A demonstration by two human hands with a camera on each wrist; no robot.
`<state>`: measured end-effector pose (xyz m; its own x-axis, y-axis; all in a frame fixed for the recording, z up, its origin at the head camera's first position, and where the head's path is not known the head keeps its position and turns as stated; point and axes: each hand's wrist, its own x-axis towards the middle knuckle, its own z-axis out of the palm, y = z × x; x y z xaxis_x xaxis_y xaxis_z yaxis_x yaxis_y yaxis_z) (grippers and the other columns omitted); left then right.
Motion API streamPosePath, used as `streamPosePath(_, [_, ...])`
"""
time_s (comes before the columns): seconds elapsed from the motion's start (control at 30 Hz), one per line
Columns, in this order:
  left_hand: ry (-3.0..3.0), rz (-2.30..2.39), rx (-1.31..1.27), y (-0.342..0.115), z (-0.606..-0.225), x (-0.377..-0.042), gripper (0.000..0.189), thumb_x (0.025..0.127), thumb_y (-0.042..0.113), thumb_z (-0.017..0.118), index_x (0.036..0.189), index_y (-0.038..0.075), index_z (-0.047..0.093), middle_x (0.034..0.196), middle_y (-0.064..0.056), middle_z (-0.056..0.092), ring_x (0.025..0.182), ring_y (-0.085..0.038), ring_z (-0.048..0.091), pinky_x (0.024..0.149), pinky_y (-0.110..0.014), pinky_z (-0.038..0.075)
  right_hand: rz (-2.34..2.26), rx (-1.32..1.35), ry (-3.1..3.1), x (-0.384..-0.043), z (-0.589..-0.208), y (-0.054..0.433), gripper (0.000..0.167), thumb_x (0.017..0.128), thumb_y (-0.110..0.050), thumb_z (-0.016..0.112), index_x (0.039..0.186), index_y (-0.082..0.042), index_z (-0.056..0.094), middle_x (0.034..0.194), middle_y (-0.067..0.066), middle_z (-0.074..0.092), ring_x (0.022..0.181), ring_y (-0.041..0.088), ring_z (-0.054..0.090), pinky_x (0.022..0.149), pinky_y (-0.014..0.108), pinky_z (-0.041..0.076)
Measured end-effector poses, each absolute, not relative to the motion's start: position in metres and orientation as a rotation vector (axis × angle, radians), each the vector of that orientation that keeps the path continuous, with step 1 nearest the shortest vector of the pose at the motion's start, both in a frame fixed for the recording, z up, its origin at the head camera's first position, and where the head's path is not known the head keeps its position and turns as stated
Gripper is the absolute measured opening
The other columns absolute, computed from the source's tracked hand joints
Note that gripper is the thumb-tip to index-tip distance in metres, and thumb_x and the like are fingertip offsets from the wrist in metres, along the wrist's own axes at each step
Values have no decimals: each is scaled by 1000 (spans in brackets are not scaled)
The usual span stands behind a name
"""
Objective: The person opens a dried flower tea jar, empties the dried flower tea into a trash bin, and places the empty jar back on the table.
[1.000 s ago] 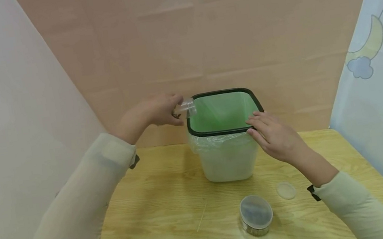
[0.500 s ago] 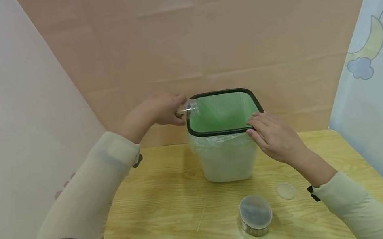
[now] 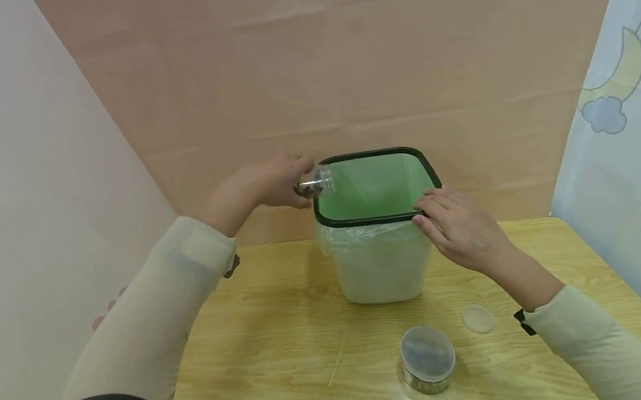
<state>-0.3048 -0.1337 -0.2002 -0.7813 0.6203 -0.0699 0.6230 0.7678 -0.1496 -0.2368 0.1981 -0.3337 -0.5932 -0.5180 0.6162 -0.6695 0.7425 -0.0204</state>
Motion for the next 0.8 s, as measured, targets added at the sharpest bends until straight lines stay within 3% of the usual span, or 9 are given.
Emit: streamPosePath(0.8, [2939,-383,1012,-124,-199,-304,58,89,44,75,132,11,53,116,-3,61,104,-22,57,84,-41,51,356,912,-2319,-238,-332,198,19,100,-14,60,109,1,66,109,19,69,120,40,57,111,53,37])
